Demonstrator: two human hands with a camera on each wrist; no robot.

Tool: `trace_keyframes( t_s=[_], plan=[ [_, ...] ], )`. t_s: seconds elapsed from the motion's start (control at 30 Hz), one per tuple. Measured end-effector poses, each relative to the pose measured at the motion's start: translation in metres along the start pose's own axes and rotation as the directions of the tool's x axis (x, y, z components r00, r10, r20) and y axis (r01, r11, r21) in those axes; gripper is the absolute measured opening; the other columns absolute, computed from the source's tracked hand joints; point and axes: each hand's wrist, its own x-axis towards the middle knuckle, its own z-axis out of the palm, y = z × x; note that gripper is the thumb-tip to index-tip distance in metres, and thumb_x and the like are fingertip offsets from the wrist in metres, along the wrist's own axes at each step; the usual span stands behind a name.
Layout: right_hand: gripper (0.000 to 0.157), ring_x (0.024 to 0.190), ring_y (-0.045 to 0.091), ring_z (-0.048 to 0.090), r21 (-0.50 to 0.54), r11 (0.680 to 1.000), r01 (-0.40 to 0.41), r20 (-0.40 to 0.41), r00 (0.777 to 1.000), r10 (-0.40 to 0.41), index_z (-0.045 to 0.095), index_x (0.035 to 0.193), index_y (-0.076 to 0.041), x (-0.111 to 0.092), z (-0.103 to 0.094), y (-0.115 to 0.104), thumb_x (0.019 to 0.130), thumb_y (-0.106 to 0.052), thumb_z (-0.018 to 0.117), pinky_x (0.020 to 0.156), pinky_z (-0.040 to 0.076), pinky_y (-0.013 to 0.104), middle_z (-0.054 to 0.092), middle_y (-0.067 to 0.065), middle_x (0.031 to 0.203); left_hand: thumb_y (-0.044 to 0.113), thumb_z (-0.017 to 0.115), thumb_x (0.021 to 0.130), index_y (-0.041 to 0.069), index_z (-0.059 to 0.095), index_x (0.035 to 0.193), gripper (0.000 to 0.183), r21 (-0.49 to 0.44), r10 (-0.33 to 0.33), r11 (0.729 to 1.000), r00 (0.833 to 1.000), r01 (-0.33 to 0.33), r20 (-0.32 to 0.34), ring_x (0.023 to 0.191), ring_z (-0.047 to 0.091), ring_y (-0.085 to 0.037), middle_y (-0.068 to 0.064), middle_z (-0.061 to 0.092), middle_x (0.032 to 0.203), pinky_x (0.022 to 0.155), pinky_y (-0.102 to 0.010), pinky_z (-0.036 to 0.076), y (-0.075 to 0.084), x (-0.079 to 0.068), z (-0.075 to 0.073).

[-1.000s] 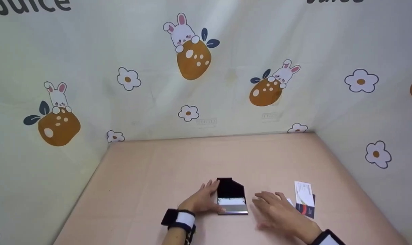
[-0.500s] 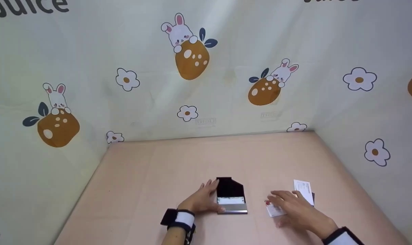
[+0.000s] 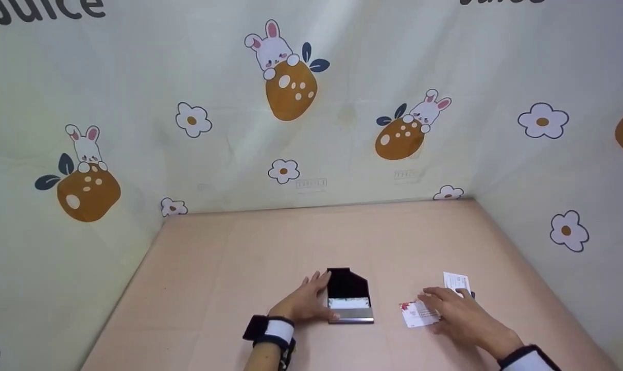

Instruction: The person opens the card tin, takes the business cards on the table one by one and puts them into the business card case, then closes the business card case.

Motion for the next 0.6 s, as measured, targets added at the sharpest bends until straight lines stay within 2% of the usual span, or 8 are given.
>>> trace_keyframes(
  t_s=[0.17,0.4,0.6],
  plan=[
    [0.058,0.132,0.040,0.052,0.017,0.999,-0.040,0.022,0.999,0.040,0.062,0.133,-0.007,-0.001,0.000,0.008,0.079,-0.015,0.081,0.102,0.035,0.077,0.058,0.016,0.141,0.034,0.088,0.074,0.016,0.026,0.159,0.107,0.006,-0.014,1.000,1.000,0.014,0.002,0.157,0.005,-0.037,-0.009,0.019,0.168,0.128,-0.056,0.007,-0.001,0.002,0.000],
    [0.053,0.125,0.036,0.058,0.013,1.000,-0.020,0.028,0.999,0.019,0.063,0.132,-0.008,0.000,0.002,0.016,0.083,-0.018,0.078,0.098,0.043,0.065,0.064,0.012,0.133,0.033,0.089,0.072,0.015,0.027,0.159,0.108,0.007,-0.015,1.000,1.000,0.015,-0.002,0.157,0.005,-0.040,-0.012,0.018,0.169,0.128,-0.058,0.008,-0.001,0.004,0.000],
    [0.050,0.124,0.040,0.059,0.064,0.997,-0.047,0.070,0.997,0.043,0.064,0.131,-0.007,0.000,0.000,0.017,0.084,-0.016,0.077,0.101,0.042,0.065,0.065,0.016,0.131,0.034,0.090,0.071,0.017,0.026,0.159,0.110,-0.002,-0.030,1.000,1.000,0.030,-0.001,0.157,0.004,-0.040,-0.011,0.016,0.169,0.128,-0.058,0.007,-0.001,0.003,0.001]
  ],
)
